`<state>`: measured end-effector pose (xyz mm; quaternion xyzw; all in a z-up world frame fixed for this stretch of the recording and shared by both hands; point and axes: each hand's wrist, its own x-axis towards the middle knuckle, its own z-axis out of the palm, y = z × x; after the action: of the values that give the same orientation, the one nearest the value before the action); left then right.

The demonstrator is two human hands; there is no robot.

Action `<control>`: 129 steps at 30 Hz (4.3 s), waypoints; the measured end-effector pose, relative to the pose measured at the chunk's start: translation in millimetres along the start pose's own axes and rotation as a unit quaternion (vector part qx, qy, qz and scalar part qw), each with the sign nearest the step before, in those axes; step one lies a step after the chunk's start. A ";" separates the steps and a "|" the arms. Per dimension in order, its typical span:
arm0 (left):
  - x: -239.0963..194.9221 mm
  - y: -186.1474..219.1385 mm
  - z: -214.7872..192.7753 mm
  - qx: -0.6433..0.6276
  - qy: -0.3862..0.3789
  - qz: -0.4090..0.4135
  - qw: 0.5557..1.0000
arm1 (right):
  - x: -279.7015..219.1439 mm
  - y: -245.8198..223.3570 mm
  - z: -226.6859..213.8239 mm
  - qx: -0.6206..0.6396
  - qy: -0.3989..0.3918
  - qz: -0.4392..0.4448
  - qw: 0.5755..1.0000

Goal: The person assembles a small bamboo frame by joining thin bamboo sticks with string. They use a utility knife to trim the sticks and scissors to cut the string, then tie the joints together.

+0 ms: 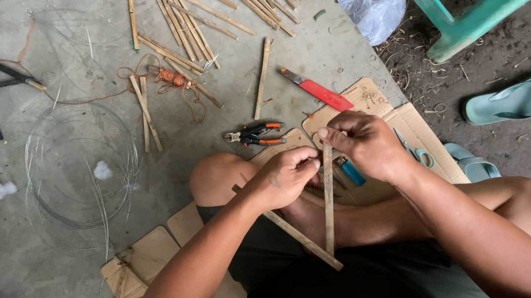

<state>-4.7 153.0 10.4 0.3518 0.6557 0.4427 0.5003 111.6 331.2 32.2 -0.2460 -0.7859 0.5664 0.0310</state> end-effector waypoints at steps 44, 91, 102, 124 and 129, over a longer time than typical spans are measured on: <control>27.0 -11.6 -44.4 -0.343 0.295 -0.036 0.891 | -43.3 90.9 -10.2 0.293 -0.195 0.052 0.935; 60.1 -49.2 -99.9 -0.307 0.126 -0.059 0.942 | -30.7 121.2 11.5 0.362 0.021 0.121 0.924; 47.2 -53.9 -62.8 -0.351 0.175 -0.024 0.919 | -16.0 115.8 -12.8 0.317 0.115 0.126 0.933; 49.0 -48.0 -55.8 -0.325 0.230 -0.019 0.917 | -29.1 106.1 -10.6 0.137 -0.043 0.059 0.988; 46.0 -43.1 -55.3 -0.309 0.229 -0.009 0.923 | -36.3 90.9 -15.3 0.112 -0.069 0.069 0.989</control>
<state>-70.6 166.5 -39.8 0.0625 0.5860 0.6876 0.4242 180.4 350.9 -36.3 -0.2545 -0.6990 0.6674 -0.0350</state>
